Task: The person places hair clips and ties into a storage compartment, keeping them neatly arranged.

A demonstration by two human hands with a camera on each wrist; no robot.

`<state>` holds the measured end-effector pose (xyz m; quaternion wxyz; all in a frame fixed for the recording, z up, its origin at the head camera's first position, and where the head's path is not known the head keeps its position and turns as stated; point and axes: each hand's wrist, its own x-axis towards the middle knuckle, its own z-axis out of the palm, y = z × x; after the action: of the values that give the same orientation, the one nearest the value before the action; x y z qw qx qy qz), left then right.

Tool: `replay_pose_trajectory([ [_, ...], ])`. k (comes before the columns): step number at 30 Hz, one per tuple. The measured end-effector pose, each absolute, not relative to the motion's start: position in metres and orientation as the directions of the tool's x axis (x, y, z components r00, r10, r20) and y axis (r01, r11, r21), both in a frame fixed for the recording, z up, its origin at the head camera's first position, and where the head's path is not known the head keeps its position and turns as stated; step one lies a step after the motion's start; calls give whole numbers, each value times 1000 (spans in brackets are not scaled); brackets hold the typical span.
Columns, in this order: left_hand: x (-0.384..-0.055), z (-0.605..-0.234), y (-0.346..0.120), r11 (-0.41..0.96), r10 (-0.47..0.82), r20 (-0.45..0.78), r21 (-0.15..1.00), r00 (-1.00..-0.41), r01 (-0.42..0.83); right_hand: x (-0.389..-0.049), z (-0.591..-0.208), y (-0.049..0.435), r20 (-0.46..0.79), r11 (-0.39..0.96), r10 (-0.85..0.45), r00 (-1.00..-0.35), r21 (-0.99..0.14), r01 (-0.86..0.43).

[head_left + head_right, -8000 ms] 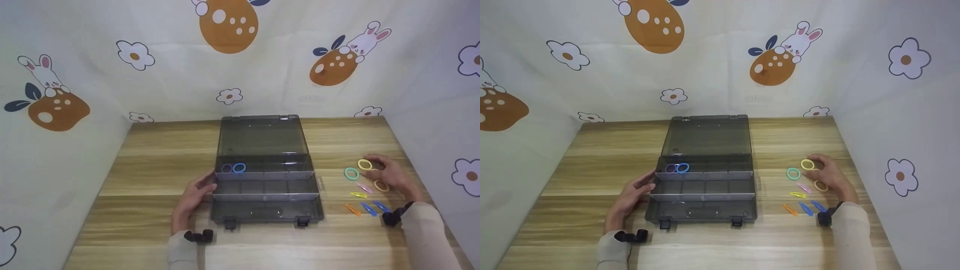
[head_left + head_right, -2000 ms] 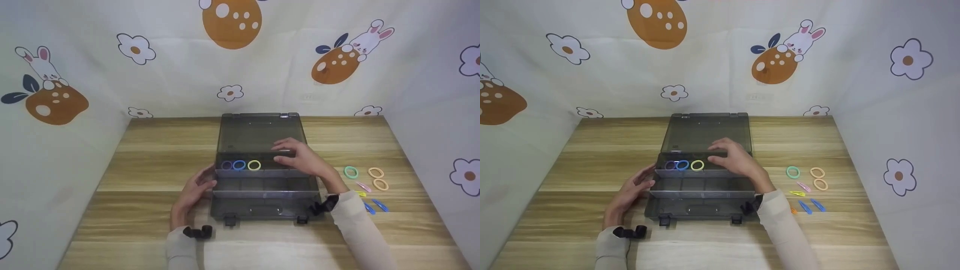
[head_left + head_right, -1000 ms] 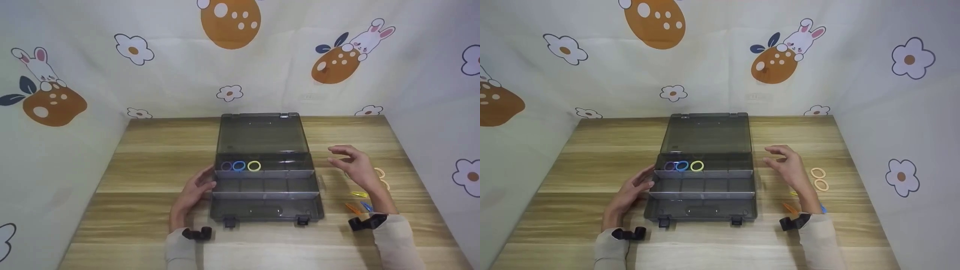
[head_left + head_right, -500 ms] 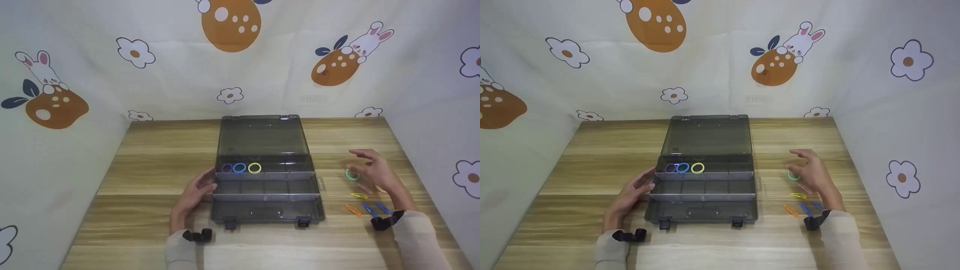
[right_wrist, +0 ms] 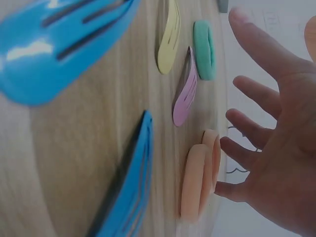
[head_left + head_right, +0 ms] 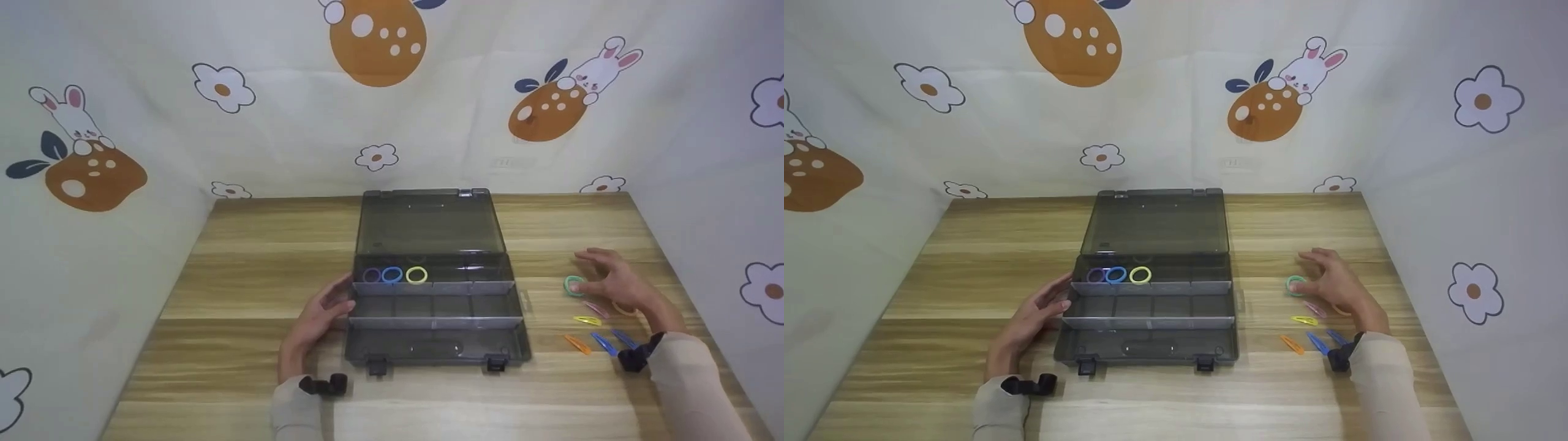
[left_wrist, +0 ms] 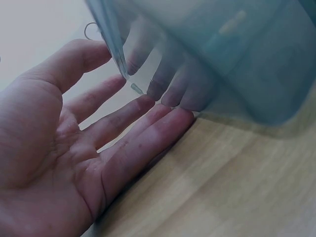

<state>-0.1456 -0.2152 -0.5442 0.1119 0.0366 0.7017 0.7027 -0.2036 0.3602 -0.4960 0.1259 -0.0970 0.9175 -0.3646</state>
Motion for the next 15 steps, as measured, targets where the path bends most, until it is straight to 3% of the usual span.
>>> replay_pose_trajectory([
  [8, -144, -544, -215, 69, 197, -98, 994, -975, -86, -201, -500, 364, -187, 705, -353, -917, -697, -129],
  [15, -144, -545, -216, 49, 183, -113, 993, -977, -106, -197, -502, 365, -167, 716, -352, -921, -682, -150],
])
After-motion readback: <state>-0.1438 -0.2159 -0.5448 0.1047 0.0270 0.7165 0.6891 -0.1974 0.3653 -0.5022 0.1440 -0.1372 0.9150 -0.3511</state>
